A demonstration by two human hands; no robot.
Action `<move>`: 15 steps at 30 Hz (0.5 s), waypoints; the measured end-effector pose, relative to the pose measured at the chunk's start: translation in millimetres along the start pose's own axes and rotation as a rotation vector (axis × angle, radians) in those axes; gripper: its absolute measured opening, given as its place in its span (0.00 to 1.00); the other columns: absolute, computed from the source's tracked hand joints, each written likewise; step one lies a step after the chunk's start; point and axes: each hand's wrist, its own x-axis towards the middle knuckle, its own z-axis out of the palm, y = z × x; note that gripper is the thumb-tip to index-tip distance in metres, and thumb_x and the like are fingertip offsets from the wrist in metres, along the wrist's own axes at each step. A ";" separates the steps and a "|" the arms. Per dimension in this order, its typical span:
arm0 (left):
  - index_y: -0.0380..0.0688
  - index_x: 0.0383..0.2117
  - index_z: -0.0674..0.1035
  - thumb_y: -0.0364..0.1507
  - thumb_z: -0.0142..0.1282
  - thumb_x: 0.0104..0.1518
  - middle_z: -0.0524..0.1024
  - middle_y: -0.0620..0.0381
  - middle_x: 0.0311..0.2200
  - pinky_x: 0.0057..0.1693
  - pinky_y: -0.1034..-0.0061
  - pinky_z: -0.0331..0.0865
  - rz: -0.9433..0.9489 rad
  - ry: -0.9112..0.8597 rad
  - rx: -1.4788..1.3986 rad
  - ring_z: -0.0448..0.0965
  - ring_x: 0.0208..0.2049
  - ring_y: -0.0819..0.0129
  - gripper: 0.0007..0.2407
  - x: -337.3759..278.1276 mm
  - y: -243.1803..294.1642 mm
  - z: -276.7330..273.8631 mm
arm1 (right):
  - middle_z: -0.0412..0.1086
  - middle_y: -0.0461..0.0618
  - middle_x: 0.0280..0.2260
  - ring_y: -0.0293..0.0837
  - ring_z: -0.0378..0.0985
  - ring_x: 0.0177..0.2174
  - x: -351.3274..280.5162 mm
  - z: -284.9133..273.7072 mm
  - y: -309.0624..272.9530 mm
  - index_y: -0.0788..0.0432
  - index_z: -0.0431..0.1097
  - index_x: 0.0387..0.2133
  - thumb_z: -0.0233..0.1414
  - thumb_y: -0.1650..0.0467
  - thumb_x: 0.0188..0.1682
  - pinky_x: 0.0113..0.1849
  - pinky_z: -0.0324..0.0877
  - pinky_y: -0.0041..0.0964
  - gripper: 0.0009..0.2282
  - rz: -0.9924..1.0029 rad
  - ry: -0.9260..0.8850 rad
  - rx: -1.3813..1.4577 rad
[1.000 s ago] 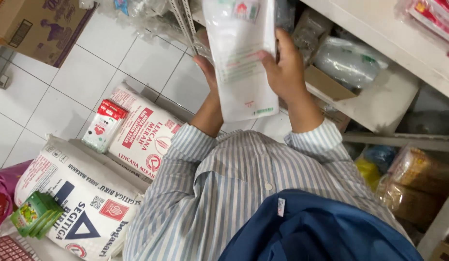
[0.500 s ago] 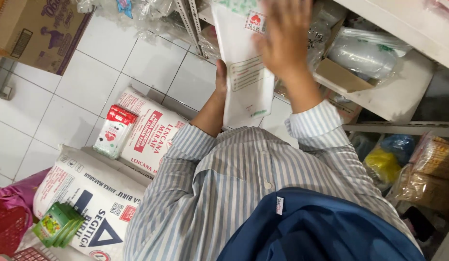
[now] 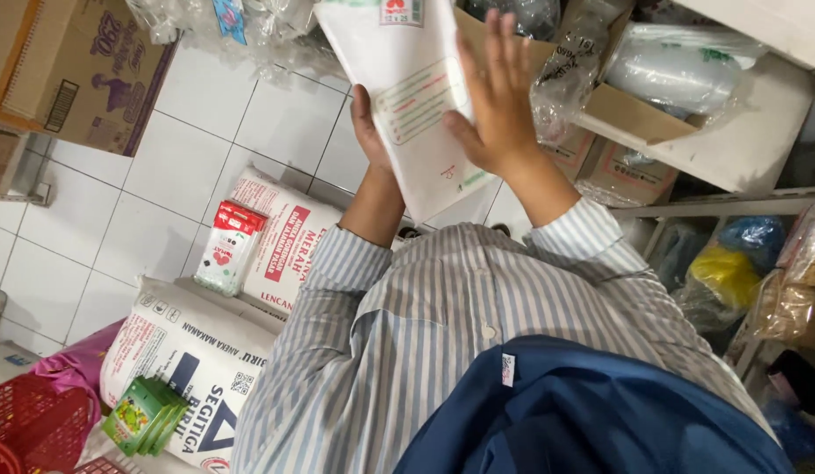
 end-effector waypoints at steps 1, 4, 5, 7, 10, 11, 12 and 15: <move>0.39 0.76 0.50 0.56 0.39 0.65 0.52 0.35 0.71 0.72 0.46 0.58 0.014 0.014 0.024 0.60 0.68 0.38 0.40 1.1 2.7 7.1 | 0.35 0.63 0.73 0.65 0.30 0.72 -4.2 -5.4 -0.6 0.57 0.47 0.74 0.39 0.47 0.60 0.69 0.29 0.68 0.36 -0.037 0.054 0.023; 0.43 0.72 0.51 0.58 0.37 0.59 0.55 0.33 0.69 0.72 0.45 0.59 -0.005 -0.176 0.015 0.60 0.68 0.34 0.40 -3.9 11.1 41.0 | 0.36 0.61 0.73 0.62 0.32 0.73 -19.5 -6.1 -26.4 0.54 0.47 0.73 0.47 0.48 0.60 0.70 0.31 0.68 0.36 -0.318 0.049 0.246; 0.43 0.72 0.52 0.60 0.36 0.59 0.56 0.33 0.69 0.72 0.45 0.59 -0.018 -0.259 0.013 0.60 0.68 0.35 0.41 -5.8 13.6 51.7 | 0.37 0.60 0.73 0.61 0.34 0.73 -23.6 -3.4 -34.9 0.53 0.47 0.73 0.51 0.48 0.59 0.70 0.32 0.68 0.36 -0.437 0.013 0.349; 0.43 0.72 0.53 0.62 0.36 0.59 0.57 0.32 0.69 0.72 0.46 0.60 -0.036 -0.431 0.012 0.61 0.69 0.38 0.41 -6.7 22.3 67.7 | 0.38 0.55 0.73 0.59 0.32 0.72 -19.0 0.9 -38.5 0.47 0.50 0.72 0.56 0.48 0.52 0.68 0.31 0.67 0.38 -0.610 -0.104 0.160; 0.45 0.72 0.52 0.60 0.35 0.60 0.57 0.31 0.68 0.72 0.48 0.60 0.158 -0.287 0.074 0.60 0.68 0.34 0.39 -4.2 36.8 70.5 | 0.39 0.55 0.73 0.57 0.34 0.71 -7.9 -3.4 -25.4 0.46 0.52 0.72 0.62 0.53 0.44 0.66 0.32 0.70 0.42 -0.474 -0.249 -0.012; 0.44 0.72 0.52 0.60 0.35 0.61 0.58 0.32 0.68 0.72 0.48 0.61 0.217 -0.267 0.124 0.62 0.68 0.34 0.39 -3.0 42.7 65.5 | 0.39 0.57 0.73 0.57 0.35 0.72 -3.2 -5.1 -21.5 0.48 0.52 0.72 0.64 0.55 0.43 0.65 0.33 0.71 0.43 -0.361 -0.289 -0.048; 0.43 0.73 0.52 0.60 0.34 0.63 0.59 0.33 0.68 0.71 0.48 0.62 0.277 -0.245 0.174 0.64 0.67 0.35 0.40 -1.2 48.1 58.0 | 0.40 0.60 0.72 0.60 0.36 0.70 -0.4 -5.6 -21.0 0.50 0.52 0.71 0.65 0.56 0.42 0.64 0.36 0.72 0.43 -0.385 -0.210 0.024; 0.40 0.74 0.55 0.63 0.36 0.63 0.62 0.39 0.67 0.70 0.52 0.63 0.438 -0.067 0.365 0.66 0.66 0.45 0.43 10.3 59.0 26.4 | 0.48 0.63 0.67 0.63 0.48 0.66 -7.0 -9.8 -24.2 0.54 0.54 0.68 0.65 0.60 0.41 0.61 0.49 0.70 0.40 -0.430 -0.039 0.161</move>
